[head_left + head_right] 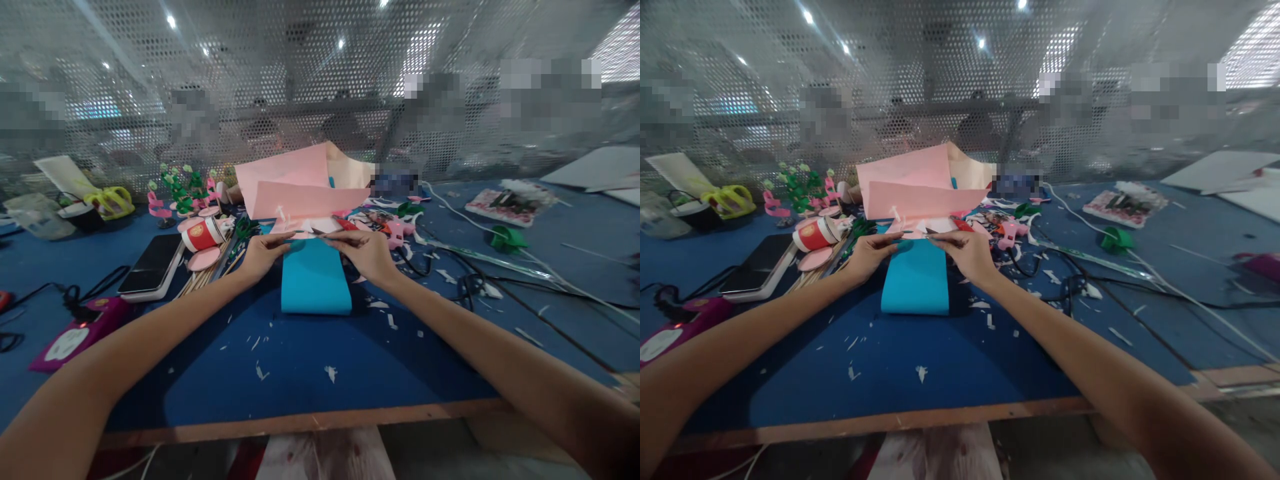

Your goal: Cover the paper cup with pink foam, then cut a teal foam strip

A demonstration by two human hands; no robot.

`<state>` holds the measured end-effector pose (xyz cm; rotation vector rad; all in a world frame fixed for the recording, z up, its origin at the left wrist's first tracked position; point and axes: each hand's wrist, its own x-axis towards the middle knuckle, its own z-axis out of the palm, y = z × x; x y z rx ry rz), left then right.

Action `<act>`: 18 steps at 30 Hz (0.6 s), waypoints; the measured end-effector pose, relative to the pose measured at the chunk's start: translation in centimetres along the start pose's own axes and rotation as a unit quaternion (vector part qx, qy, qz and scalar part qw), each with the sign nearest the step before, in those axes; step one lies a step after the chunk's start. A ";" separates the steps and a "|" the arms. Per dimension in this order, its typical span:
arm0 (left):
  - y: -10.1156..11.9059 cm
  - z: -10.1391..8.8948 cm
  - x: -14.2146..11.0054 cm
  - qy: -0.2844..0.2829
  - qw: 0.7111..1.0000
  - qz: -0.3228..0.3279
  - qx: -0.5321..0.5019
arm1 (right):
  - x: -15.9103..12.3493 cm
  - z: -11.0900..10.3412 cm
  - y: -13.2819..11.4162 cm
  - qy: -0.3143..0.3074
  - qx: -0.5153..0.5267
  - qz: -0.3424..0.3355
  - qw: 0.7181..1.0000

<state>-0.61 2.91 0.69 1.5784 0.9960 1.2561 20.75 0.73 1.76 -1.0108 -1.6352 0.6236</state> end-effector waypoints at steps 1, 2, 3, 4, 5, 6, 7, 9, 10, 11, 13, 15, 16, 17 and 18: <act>0.0 0.0 0.0 -0.004 1.000 -0.003 0.001 | 0.0 0.0 0.0 -0.002 0.002 0.001 1.000; 0.1 0.0 0.0 -0.010 1.000 -0.004 0.002 | 0.0 0.0 0.0 -0.004 0.006 0.002 1.000; 0.1 0.0 -0.1 -0.016 1.000 -0.005 0.002 | 0.0 0.0 0.0 -0.005 0.010 0.003 1.000; 0.2 0.0 -0.1 -0.020 1.000 -0.003 0.001 | 0.0 0.0 0.1 -0.006 0.013 0.003 1.000; 0.2 0.0 -0.1 -0.022 1.000 0.000 0.002 | 0.0 0.0 0.1 -0.007 0.016 0.004 1.000; 0.2 0.0 -0.1 -0.021 1.000 0.003 0.003 | 0.0 0.0 0.1 -0.006 0.017 0.005 1.000; 0.2 0.0 -0.1 -0.020 1.000 0.004 0.004 | 0.0 0.0 0.1 -0.005 0.018 0.008 1.000; 0.3 0.0 -0.1 -0.019 1.000 0.001 0.004 | 0.0 0.0 0.1 -0.004 0.014 0.013 1.000; 0.3 0.0 -0.1 -0.020 1.000 0.000 0.004 | 0.0 0.0 0.1 -0.004 0.011 0.015 1.000; 0.2 0.0 -0.1 -0.020 1.000 -0.001 0.003 | 0.0 0.0 0.1 -0.005 0.007 0.016 1.000; 0.2 0.0 0.0 -0.019 1.000 -0.005 0.000 | 0.0 0.0 -0.1 -0.005 0.001 0.014 1.000; 0.2 0.0 0.0 -0.016 1.000 -0.009 0.000 | 0.0 0.0 -0.2 -0.004 -0.002 0.011 1.000; 0.2 0.0 0.0 -0.013 1.000 -0.010 0.002 | 0.0 0.0 -0.3 -0.005 -0.002 0.010 1.000; 0.2 0.0 0.1 -0.013 1.000 -0.010 0.004 | -0.1 0.0 -0.4 -0.007 -0.002 0.009 1.000; 0.1 0.0 0.1 -0.013 1.000 -0.008 0.006 | 0.0 0.0 -0.4 -0.009 -0.002 0.008 1.000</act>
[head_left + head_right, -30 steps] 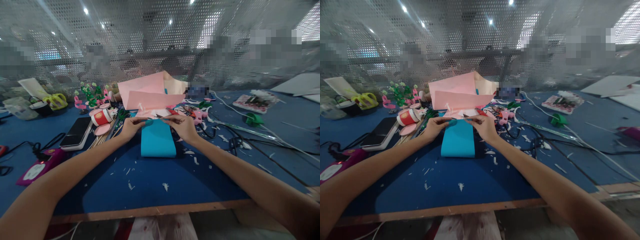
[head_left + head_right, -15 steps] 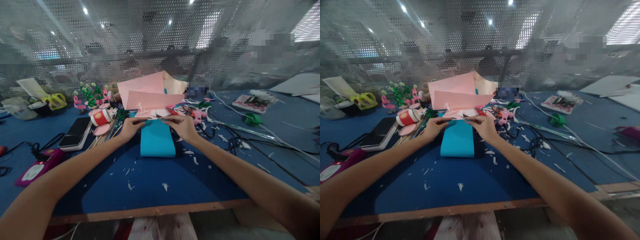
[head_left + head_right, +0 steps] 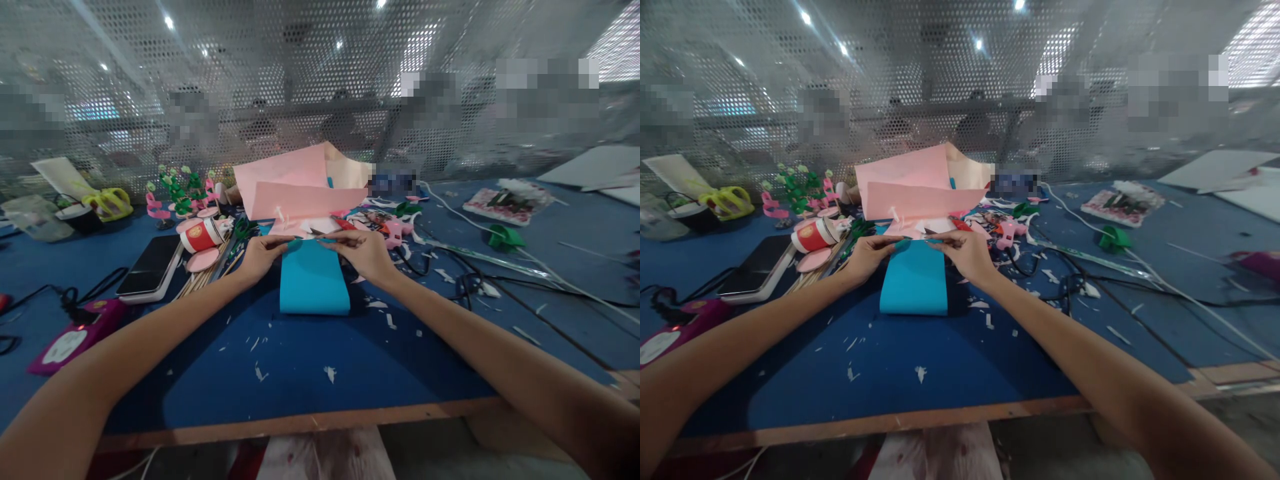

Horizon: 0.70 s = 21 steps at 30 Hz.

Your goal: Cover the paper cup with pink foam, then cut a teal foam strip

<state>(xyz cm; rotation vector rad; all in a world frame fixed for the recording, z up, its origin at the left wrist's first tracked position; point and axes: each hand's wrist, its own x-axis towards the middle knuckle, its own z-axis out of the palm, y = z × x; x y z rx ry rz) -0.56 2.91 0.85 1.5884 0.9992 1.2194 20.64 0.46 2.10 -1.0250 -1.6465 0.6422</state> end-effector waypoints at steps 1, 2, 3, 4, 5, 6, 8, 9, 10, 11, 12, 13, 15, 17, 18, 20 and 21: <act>0.0 0.0 0.0 0.001 1.000 0.003 0.000 | 0.0 0.0 0.0 -0.003 0.000 -0.001 1.000; 0.0 0.0 0.0 0.001 1.000 0.005 -0.002 | 0.0 0.0 0.0 -0.003 0.000 -0.003 1.000; 0.1 0.0 0.0 0.002 1.000 0.006 -0.004 | 0.1 0.0 0.1 -0.001 0.000 -0.006 1.000; 0.1 0.0 0.0 0.002 1.000 0.004 -0.006 | 0.1 0.0 0.2 0.003 0.000 -0.010 1.000; 0.1 0.0 -0.1 0.003 1.000 0.000 -0.007 | 0.2 0.0 0.3 0.009 0.001 -0.015 1.000; 0.2 0.1 -0.1 0.004 1.000 -0.004 -0.007 | 0.3 0.0 0.4 0.015 0.002 -0.020 1.000; 0.2 0.1 -0.1 0.005 1.000 -0.008 -0.007 | 0.3 0.0 0.7 0.027 0.002 -0.027 0.999; 0.2 0.1 -0.1 0.006 1.000 -0.008 -0.008 | 0.4 0.0 0.8 0.030 0.000 -0.029 0.999; 0.2 0.1 -0.1 0.006 1.000 -0.007 -0.009 | 0.4 0.0 0.8 0.033 -0.004 -0.031 0.999; 0.1 0.1 -0.1 0.006 1.000 -0.005 -0.009 | 0.3 0.0 0.8 0.034 -0.007 -0.031 0.999; 0.1 0.1 0.0 0.006 1.000 -0.004 -0.010 | 0.3 0.0 0.7 0.033 -0.008 -0.031 0.999; 0.1 0.1 0.0 0.006 1.000 -0.003 -0.010 | 0.3 0.0 0.6 0.032 -0.009 -0.032 0.999; 0.0 0.0 0.0 0.007 1.000 -0.002 -0.006 | 0.2 0.0 0.5 0.032 -0.011 -0.034 0.999; -0.1 0.0 0.0 0.010 1.000 0.000 -0.001 | 0.2 0.0 0.4 0.034 -0.020 -0.037 0.999; -0.1 0.0 0.0 0.010 1.000 0.001 0.001 | 0.1 0.0 0.3 0.035 -0.024 -0.037 0.998; -0.1 0.0 0.0 0.009 1.000 0.007 0.005 | 0.1 0.0 0.3 0.034 -0.027 -0.035 0.998; -0.1 0.0 0.0 0.009 1.000 0.011 0.006 | 0.1 0.0 0.3 0.031 -0.026 -0.035 0.999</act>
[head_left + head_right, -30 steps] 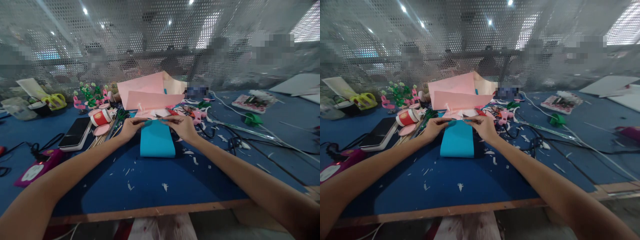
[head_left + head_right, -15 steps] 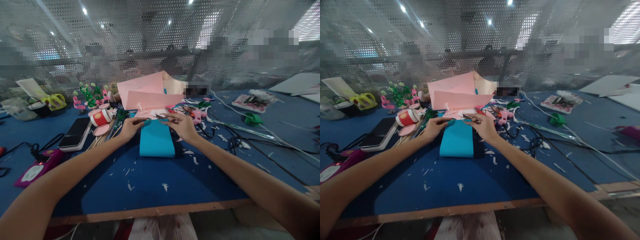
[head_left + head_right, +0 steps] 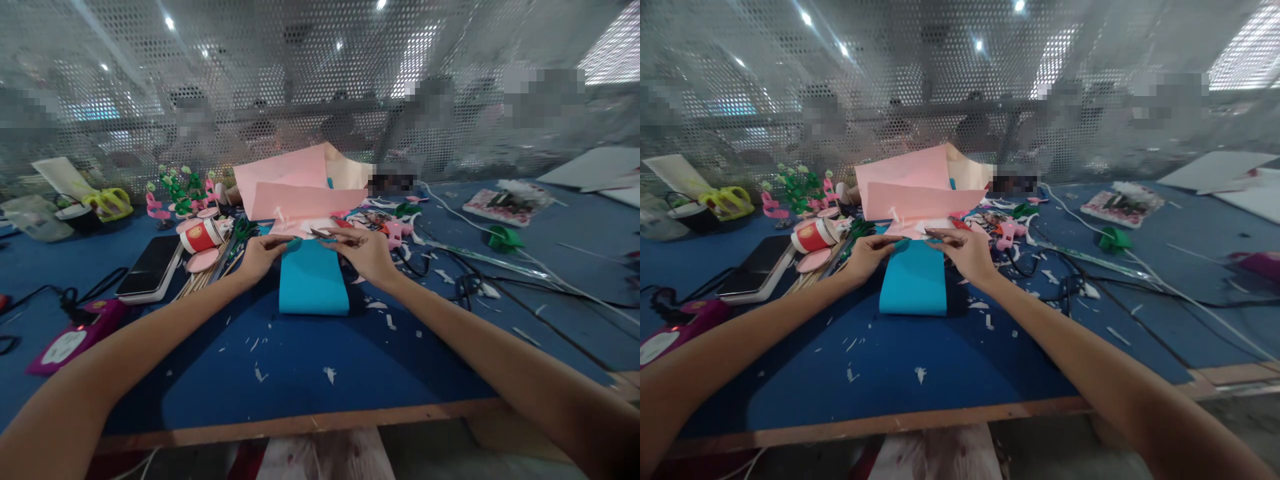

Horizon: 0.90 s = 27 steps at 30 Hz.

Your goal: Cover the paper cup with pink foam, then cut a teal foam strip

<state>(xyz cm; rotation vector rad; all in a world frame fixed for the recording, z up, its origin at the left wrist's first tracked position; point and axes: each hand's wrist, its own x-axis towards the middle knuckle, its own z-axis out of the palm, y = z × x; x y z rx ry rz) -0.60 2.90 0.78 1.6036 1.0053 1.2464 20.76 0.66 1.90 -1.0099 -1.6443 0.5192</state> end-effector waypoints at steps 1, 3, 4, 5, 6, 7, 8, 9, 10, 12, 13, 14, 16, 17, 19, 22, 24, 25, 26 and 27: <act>0.0 0.0 0.0 0.000 1.000 0.004 0.002 | 0.0 0.0 0.0 -0.005 0.001 -0.001 1.000; 0.0 0.0 0.1 0.001 1.000 0.007 0.005 | 0.0 -0.1 0.0 -0.014 0.006 -0.002 1.000; 0.0 0.0 0.1 0.002 1.000 0.006 0.007 | 0.0 -0.1 0.0 -0.017 0.009 0.000 1.000; 0.1 0.0 0.1 0.003 1.000 0.004 0.009 | 0.0 -0.1 0.0 -0.020 0.013 0.003 1.000; 0.1 0.0 0.1 0.004 1.000 0.002 0.011 | 0.0 -0.1 0.0 -0.021 0.017 0.007 1.000; 0.1 0.0 0.1 0.003 1.000 0.000 0.013 | 0.0 -0.1 0.0 -0.023 0.021 0.012 0.999; 0.1 0.0 0.1 0.002 1.000 -0.001 0.013 | 0.0 -0.1 0.1 -0.024 0.022 0.015 0.999; 0.0 0.1 0.1 0.001 1.000 -0.002 0.011 | 0.1 -0.1 0.1 -0.025 0.023 0.017 0.999; 0.0 0.1 0.1 0.000 1.000 -0.003 0.007 | 0.1 -0.1 0.2 -0.025 0.023 0.018 0.999; 0.0 0.0 0.1 0.000 1.000 -0.004 -0.003 | 0.2 -0.1 0.3 -0.028 0.025 0.021 0.999; 0.0 0.0 0.1 0.001 1.000 -0.005 -0.006 | 0.2 -0.1 0.4 -0.030 0.025 0.024 0.999; 0.0 0.0 0.1 0.001 1.000 -0.005 -0.006 | 0.2 -0.1 0.4 -0.032 0.024 0.027 0.999; 0.0 0.0 0.1 -0.001 1.000 -0.004 -0.001 | 0.2 -0.1 0.4 -0.033 0.017 0.029 0.999; 0.0 0.0 0.1 -0.002 1.000 -0.003 0.002 | 0.2 -0.2 0.4 -0.034 0.012 0.029 0.999; 0.0 0.0 0.1 -0.005 1.000 0.002 0.005 | 0.2 -0.2 0.4 -0.036 0.003 0.027 0.999; 0.0 0.0 0.1 -0.006 1.000 0.005 0.008 | 0.2 -0.2 0.4 -0.046 0.002 0.028 0.999; 0.0 0.0 0.1 -0.004 1.000 0.004 0.012 | 0.3 -0.2 0.4 -0.052 0.001 0.026 0.998; 0.0 0.0 0.1 -0.004 1.000 0.002 0.014 | 0.3 -0.2 0.4 -0.054 -0.002 0.024 0.998; -0.1 0.0 0.1 -0.005 1.000 0.001 0.015 | 0.3 -0.2 0.4 -0.054 -0.006 0.022 0.998; -0.1 0.0 0.1 -0.005 1.000 -0.002 0.015 | 0.3 -0.2 0.4 -0.053 -0.009 0.020 0.998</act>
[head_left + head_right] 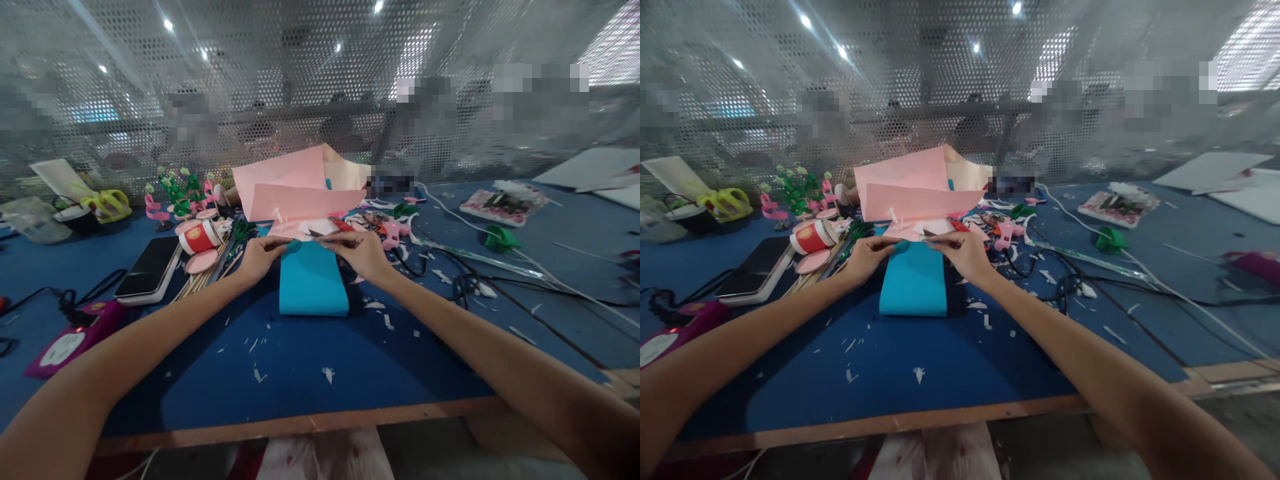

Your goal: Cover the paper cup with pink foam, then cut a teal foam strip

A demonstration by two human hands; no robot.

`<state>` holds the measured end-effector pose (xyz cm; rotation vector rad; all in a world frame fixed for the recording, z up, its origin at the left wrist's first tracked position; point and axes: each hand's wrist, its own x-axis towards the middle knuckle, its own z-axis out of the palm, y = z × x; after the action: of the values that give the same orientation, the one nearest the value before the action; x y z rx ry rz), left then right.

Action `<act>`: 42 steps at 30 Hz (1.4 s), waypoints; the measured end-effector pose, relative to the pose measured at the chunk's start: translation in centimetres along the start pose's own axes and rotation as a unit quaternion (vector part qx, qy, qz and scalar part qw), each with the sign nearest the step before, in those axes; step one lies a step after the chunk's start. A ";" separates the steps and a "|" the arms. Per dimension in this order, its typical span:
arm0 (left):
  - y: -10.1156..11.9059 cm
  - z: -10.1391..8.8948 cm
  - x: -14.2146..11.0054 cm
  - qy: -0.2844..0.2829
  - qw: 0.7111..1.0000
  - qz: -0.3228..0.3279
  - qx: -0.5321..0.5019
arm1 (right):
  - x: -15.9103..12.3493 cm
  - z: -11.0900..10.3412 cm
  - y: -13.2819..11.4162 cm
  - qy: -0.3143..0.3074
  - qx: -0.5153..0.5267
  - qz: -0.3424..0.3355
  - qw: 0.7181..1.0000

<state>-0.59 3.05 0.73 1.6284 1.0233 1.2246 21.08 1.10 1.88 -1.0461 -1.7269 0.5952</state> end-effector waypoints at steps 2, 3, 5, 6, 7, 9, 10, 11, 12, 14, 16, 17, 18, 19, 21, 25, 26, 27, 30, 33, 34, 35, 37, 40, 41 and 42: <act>-0.1 0.0 0.0 -0.001 1.000 -0.003 0.001 | 0.0 0.0 0.0 0.002 -0.004 0.000 1.000; -0.1 0.0 0.0 -0.001 1.000 -0.003 0.004 | 0.1 0.0 0.0 0.003 -0.005 0.001 1.000; -0.1 0.0 0.1 -0.002 1.000 0.001 0.010 | 0.1 0.1 0.1 0.006 -0.007 0.005 1.000; -0.1 0.0 0.1 -0.002 1.000 0.001 0.014 | 0.1 0.1 0.1 0.008 -0.008 0.008 1.000; -0.1 0.0 0.1 -0.003 1.000 0.001 0.017 | 0.2 0.1 0.1 0.011 -0.007 0.010 1.000; 0.0 0.0 0.0 -0.001 1.000 -0.003 0.022 | 0.2 0.2 0.1 0.015 -0.002 0.014 1.000; 0.0 0.0 0.0 0.001 1.000 -0.004 0.022 | 0.2 0.2 0.1 0.014 0.000 0.016 1.000; 0.1 0.0 0.0 0.003 1.000 -0.004 0.021 | 0.2 0.2 0.1 0.013 0.003 0.018 1.000; 0.1 0.0 0.0 0.003 1.000 -0.004 0.018 | 0.2 0.2 0.1 0.012 0.005 0.020 1.000; 0.2 0.1 0.0 0.002 1.000 -0.004 0.012 | 0.2 0.1 0.2 0.008 0.008 0.023 1.000; 0.3 0.1 -0.1 0.002 1.000 -0.005 0.011 | 0.2 0.1 0.2 0.006 0.010 0.023 1.000; 0.3 0.1 -0.1 0.003 1.000 -0.007 0.013 | 0.2 0.1 0.2 0.006 0.009 0.023 1.000; 0.3 0.1 -0.1 0.003 1.000 -0.009 0.015 | 0.2 0.1 0.2 0.007 0.008 0.023 1.000; 0.3 0.0 -0.1 0.002 1.000 -0.011 0.015 | 0.2 0.1 0.2 0.007 0.005 0.024 1.000; 0.3 0.0 -0.2 -0.004 1.000 -0.014 0.012 | 0.2 0.1 0.1 0.011 -0.003 0.023 1.000; 0.2 0.0 -0.2 -0.009 1.000 -0.016 0.011 | 0.1 0.1 0.2 0.016 -0.016 0.019 1.000; 0.2 0.0 -0.2 -0.008 1.000 -0.016 0.013 | 0.1 0.1 0.2 0.016 -0.016 0.018 1.000; 0.2 0.0 -0.1 -0.007 1.000 -0.015 0.014 | 0.2 0.1 0.2 0.017 -0.017 0.018 1.000; 0.2 0.0 -0.1 -0.009 1.000 -0.011 0.012 | 0.2 0.1 0.4 0.018 -0.019 0.022 0.999; 0.2 0.0 0.0 -0.014 1.000 -0.018 0.007 | 0.3 0.1 0.3 0.008 -0.022 0.034 0.999; 0.1 0.0 0.0 -0.016 1.000 -0.021 0.007 | 0.4 0.1 0.3 0.009 -0.025 0.036 0.999; 0.1 0.0 0.0 -0.016 1.000 -0.023 0.008 | 0.3 0.1 0.3 0.011 -0.028 0.036 0.999; -0.1 0.0 0.1 -0.012 1.000 -0.024 0.010 | 0.2 0.2 0.2 0.012 -0.028 0.038 0.999; -0.2 0.1 0.0 0.002 1.000 -0.021 -0.004 | 0.1 0.4 0.1 0.004 -0.016 0.041 0.999; -0.1 0.1 0.1 0.009 1.000 -0.019 -0.010 | 0.1 0.4 0.1 0.005 -0.014 0.041 0.999; 0.1 0.2 0.1 0.017 1.000 -0.015 -0.016 | 0.2 0.4 -0.1 0.009 -0.014 0.038 0.999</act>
<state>-0.37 3.10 0.78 1.5669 1.0395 1.2474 20.67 1.26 1.87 -1.1375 -1.6892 0.6088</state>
